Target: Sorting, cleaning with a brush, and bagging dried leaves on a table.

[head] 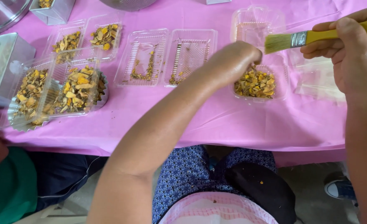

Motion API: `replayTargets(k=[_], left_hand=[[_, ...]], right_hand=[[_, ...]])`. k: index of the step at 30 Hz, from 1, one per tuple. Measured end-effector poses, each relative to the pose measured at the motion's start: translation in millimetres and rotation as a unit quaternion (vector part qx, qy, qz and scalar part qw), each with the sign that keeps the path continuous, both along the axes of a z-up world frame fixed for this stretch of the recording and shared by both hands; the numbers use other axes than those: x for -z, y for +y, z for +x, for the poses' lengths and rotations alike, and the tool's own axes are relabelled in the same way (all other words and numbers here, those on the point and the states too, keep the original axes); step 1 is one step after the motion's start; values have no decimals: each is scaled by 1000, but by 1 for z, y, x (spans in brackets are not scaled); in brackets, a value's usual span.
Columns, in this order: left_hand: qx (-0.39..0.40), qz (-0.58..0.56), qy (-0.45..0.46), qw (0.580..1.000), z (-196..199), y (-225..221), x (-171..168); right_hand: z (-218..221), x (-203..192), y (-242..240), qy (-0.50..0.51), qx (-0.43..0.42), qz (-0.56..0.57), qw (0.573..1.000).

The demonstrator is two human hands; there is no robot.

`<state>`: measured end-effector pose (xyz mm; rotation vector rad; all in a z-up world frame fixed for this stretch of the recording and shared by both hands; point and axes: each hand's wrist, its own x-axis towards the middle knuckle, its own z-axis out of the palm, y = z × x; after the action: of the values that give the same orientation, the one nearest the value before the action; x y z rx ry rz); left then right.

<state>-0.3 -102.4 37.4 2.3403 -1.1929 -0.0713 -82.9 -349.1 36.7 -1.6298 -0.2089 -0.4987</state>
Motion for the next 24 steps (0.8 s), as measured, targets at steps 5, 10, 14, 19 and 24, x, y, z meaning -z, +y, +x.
replayTargets(k=[5, 10, 14, 19, 24], left_hand=[[-76, 18, 9, 997, 13, 74, -16], [-120, 152, -6, 981, 75, 129, 45], [-223, 199, 102, 949, 51, 123, 35], [-358, 328, 229, 844, 105, 106, 86], [-179, 420, 70, 887, 56, 110, 55]], right_hand=[[16, 11, 8, -3, -33, -24, 999], [37, 5, 80, -81, -124, -1, 989], [61, 0, 159, 65, -137, -123, 981], [69, 0, 193, 124, -110, -259, 952], [56, -14, 199, 208, -95, -271, 935]])
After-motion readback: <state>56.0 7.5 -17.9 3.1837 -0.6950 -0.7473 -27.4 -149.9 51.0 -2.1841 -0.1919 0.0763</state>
